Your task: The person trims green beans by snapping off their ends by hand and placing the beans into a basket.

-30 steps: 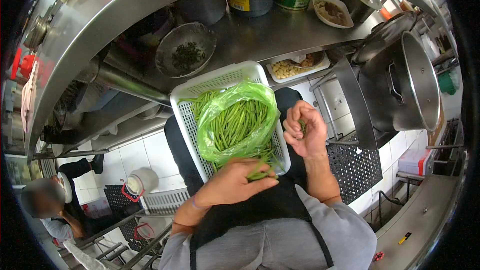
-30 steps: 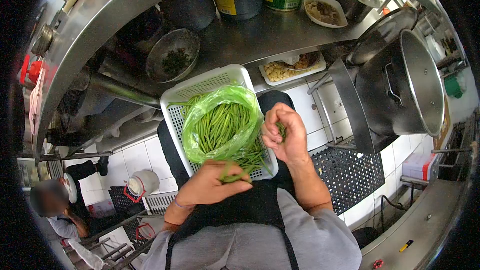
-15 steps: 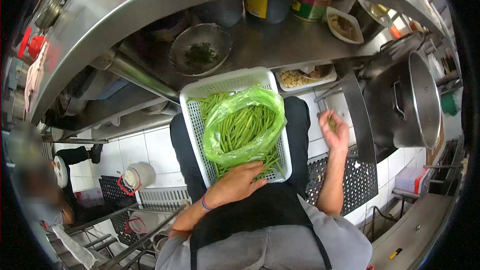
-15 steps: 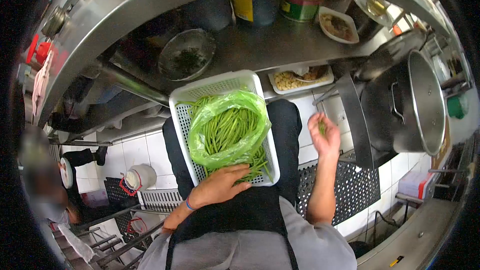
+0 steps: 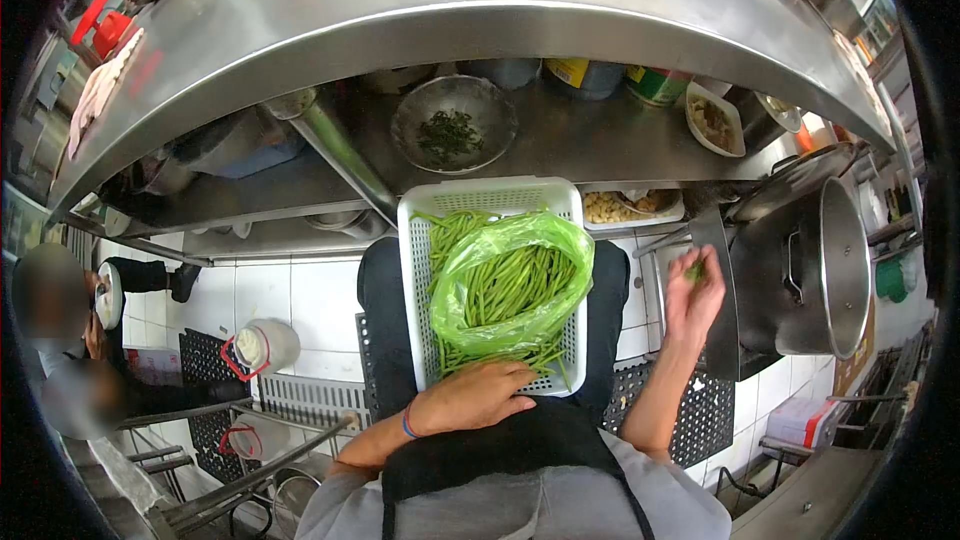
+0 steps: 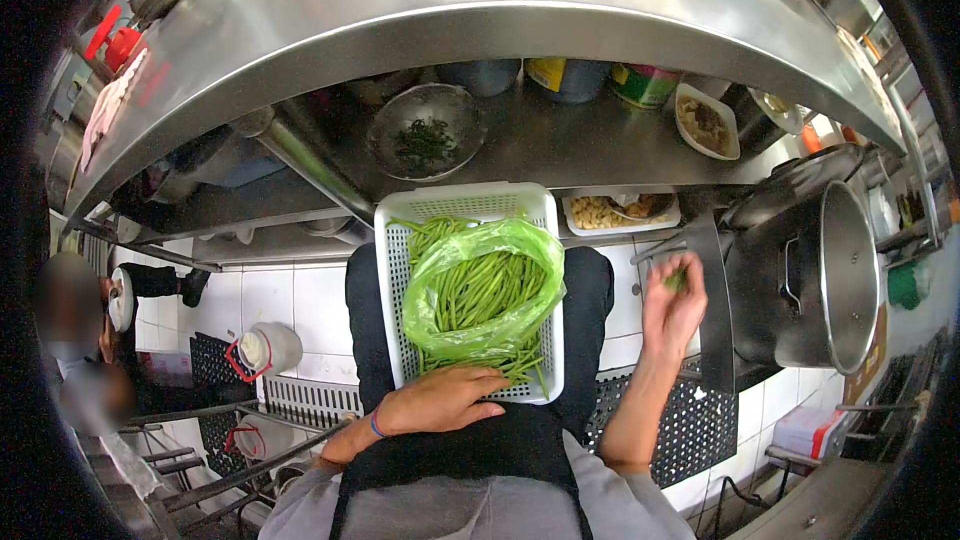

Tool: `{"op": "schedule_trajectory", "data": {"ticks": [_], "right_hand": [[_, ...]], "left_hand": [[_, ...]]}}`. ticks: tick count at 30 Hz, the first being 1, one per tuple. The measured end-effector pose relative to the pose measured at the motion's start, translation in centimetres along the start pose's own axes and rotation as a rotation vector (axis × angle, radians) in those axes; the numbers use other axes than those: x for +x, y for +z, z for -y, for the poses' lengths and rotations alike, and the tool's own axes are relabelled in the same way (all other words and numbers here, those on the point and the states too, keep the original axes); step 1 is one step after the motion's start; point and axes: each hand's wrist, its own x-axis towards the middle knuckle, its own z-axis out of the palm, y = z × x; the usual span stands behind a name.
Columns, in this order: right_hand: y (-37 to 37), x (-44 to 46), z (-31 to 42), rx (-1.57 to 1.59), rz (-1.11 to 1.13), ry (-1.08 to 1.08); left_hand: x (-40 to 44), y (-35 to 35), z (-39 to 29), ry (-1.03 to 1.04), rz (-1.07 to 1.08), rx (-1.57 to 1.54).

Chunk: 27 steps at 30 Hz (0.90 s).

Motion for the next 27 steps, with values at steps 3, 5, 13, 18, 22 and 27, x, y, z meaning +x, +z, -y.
{"op": "schedule_trajectory", "data": {"ticks": [3, 5, 13, 18, 22, 27], "right_hand": [[11.7, 2.0, -1.1, -0.055, 0.226, -0.242], [18.0, 3.5, -3.7, -0.131, 0.155, -0.345], [23.2, 7.4, -13.2, -1.297, 0.67, -1.055], [14.9, 3.5, -8.7, -1.447, 0.569, -0.609], [12.1, -2.3, -7.8, -1.436, 0.396, -0.498], [7.1, -3.5, -8.5, -1.622, 0.448, -0.333]], "left_hand": [[-0.7, -0.5, -0.4, 0.049, -0.056, -0.047], [-1.4, -1.1, -0.7, 0.082, -0.108, -0.09], [-3.9, -5.8, -0.2, -0.11, -0.894, -0.282], [-1.4, -6.9, 3.0, -0.287, -1.113, -0.013], [1.5, -7.1, 5.6, -0.309, -1.007, 0.18], [4.4, -8.9, 1.1, -0.051, -0.919, -0.02]]}}
